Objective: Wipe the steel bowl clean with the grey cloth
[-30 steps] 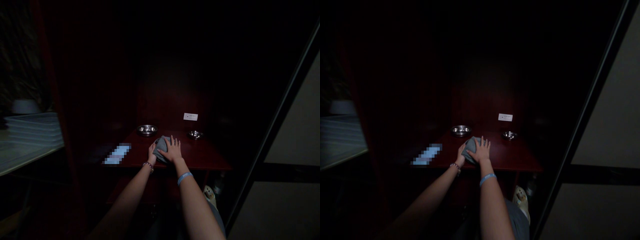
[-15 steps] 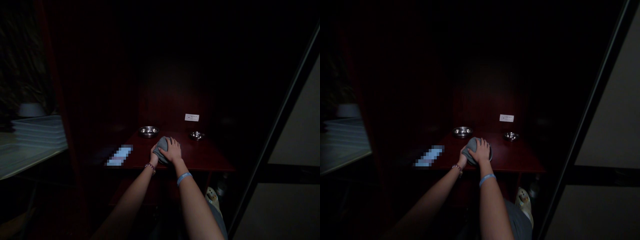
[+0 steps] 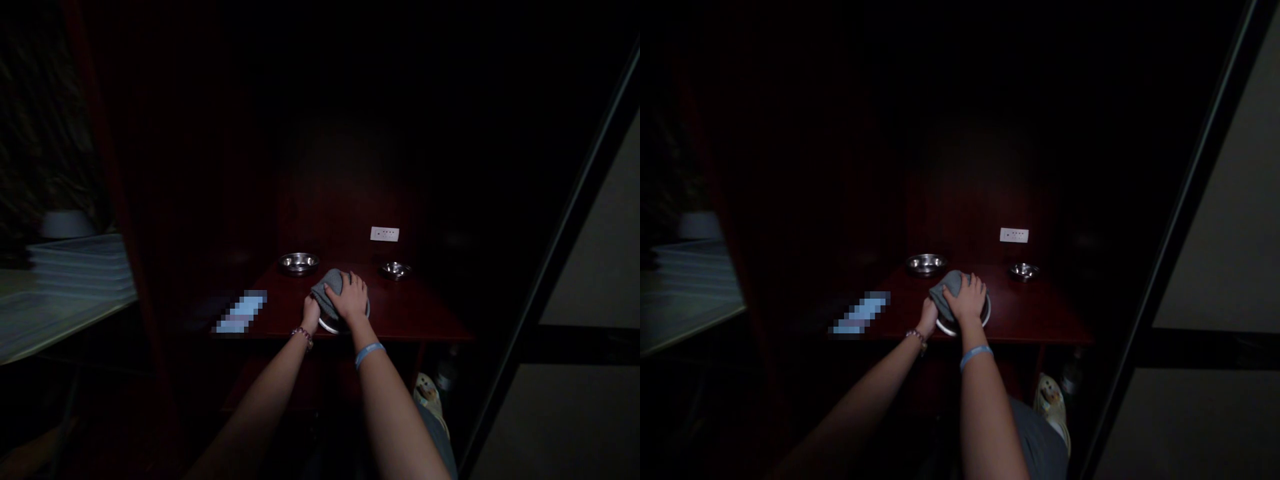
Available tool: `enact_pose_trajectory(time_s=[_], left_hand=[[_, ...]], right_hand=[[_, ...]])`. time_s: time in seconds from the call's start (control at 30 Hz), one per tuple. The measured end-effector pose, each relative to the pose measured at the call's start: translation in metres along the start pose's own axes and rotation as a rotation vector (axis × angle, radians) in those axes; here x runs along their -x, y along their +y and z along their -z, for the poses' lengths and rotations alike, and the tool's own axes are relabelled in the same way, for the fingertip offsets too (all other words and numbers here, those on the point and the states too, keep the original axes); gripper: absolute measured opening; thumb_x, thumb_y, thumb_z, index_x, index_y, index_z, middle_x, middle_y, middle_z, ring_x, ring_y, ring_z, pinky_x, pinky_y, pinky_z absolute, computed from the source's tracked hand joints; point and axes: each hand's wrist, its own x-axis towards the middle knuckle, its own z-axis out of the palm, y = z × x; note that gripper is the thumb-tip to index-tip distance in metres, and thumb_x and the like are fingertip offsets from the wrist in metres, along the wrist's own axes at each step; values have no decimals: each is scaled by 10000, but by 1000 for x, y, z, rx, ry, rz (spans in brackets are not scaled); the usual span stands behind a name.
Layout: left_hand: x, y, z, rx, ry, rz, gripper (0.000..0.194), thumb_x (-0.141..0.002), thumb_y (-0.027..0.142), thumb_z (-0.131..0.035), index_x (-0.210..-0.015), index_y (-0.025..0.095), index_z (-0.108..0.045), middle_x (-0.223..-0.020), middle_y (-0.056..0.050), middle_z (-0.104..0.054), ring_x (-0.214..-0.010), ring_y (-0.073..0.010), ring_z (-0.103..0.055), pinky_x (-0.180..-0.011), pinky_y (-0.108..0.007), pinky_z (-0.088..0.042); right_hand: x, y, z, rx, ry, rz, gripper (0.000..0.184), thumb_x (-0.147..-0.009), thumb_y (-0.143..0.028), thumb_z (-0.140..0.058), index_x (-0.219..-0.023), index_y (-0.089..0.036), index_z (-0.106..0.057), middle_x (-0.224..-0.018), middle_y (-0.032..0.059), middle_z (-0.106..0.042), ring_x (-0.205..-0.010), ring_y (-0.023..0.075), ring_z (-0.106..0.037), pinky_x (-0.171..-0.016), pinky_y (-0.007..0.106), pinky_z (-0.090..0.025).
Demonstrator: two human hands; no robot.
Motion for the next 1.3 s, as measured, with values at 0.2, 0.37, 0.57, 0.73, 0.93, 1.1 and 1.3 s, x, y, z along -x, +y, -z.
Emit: enact_pose_trajectory(time_s=[0.2,0.37,0.57,0.73,0.93,1.1,1.3], left_hand=[[-6,0,-2,-76,44,-79,282,-823,421,-673,-862,152,-749,-932,-107,-788,-921,-249,-718,-934,-388,-553],[-7,-1,-1,-131,41,-97,295,-852,425,-626,-885,160,-750,-964,-123,-782,-959,-275,-712,-960,-416,-536],[-8,-3,2,-172,20,-112,321,-845,461,-595,-867,171,-731,-923,-98,-763,-919,-247,-691,-915,-383,-536],[-10,-5,3,-180,18,-110,305,-842,445,-575,-854,178,-722,-920,-91,-760,-895,-239,-683,-902,-381,-534],[-11,-7,4,-198,11,-116,276,-838,428,-577,-837,195,-725,-928,-86,-763,-899,-243,-687,-907,-386,-543],[-10,-6,2,-188,22,-105,285,-841,424,-572,-852,186,-727,-929,-93,-760,-903,-249,-691,-920,-398,-541],[-9,-5,2,-183,20,-102,298,-856,431,-568,-863,179,-727,-914,-87,-762,-887,-239,-692,-913,-392,-543]], right_hand=[[-5,15,16,-59,-113,-141,720,-1014,-647,-404,-1556,-176,-466,-1536,199,-546,-1435,340,-492,-1176,454,-365],[-7,40,29,-112,-303,-266,767,-1018,-697,-305,-1565,-173,-426,-1503,205,-574,-1378,337,-567,-1117,458,-441],[-6,51,32,-70,-354,-269,825,-1011,-717,-269,-1554,-120,-445,-1569,229,-505,-1481,377,-443,-1163,501,-402],[-6,53,34,-26,-388,-303,884,-1006,-727,-242,-1566,-72,-438,-1620,254,-428,-1536,391,-349,-1200,517,-357],[-6,56,37,-18,-413,-376,897,-1010,-719,-208,-1591,-64,-402,-1665,254,-347,-1559,399,-300,-1206,530,-342],[-6,52,38,14,-322,-412,866,-1027,-671,-264,-1642,-61,-253,-1696,263,-267,-1568,379,-286,-1177,510,-387],[-7,43,42,65,-223,-301,664,-1048,-542,-397,-1527,-86,-451,-1542,258,-517,-1442,345,-494,-1105,423,-465]])
